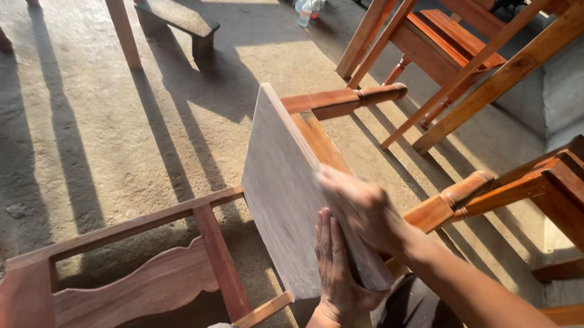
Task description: Sanding a wooden chair with sandpaper.
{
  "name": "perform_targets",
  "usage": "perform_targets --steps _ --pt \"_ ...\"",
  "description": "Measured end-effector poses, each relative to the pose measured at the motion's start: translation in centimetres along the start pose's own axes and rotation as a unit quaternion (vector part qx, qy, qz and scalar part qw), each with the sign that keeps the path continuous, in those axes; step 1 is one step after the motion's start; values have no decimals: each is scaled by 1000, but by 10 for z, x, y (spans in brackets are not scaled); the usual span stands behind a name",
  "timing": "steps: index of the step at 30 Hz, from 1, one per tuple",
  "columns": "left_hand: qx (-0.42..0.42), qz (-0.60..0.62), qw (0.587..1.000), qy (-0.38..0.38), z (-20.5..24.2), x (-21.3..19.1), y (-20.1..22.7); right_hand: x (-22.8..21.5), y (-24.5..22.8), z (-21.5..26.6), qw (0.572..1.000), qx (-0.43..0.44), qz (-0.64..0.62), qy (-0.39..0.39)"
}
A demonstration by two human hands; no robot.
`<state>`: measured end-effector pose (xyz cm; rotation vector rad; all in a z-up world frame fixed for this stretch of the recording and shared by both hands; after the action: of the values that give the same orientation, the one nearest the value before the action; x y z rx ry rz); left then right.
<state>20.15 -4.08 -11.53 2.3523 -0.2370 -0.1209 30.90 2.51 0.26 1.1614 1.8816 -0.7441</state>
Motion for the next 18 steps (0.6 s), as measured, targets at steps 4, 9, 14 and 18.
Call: perform_targets --steps 4,9,14,18 --pt "25 -17 999 19 -6 6 -4 -28 -27 30 999 23 15 -17" --pt "5 -75 997 -19 4 -2 0 26 34 -20 999 28 -3 -33" --pt "44 -45 998 -2 9 3 -16 -21 -17 30 1000 0 -21 -13" --pt "35 -42 998 17 5 5 -13 -61 -48 80 998 35 -18 -51"
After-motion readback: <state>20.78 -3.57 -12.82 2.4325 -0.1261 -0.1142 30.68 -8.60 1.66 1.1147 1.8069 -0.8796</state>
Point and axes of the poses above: each hand's wrist, its own z-axis away from the middle knuckle, its own x-axis out of the palm, y = z × x, the point moved 2 cm from there along -z, towards the middle knuckle, and after that the axes turned 2 degrees about x, right-handed, at the moved point
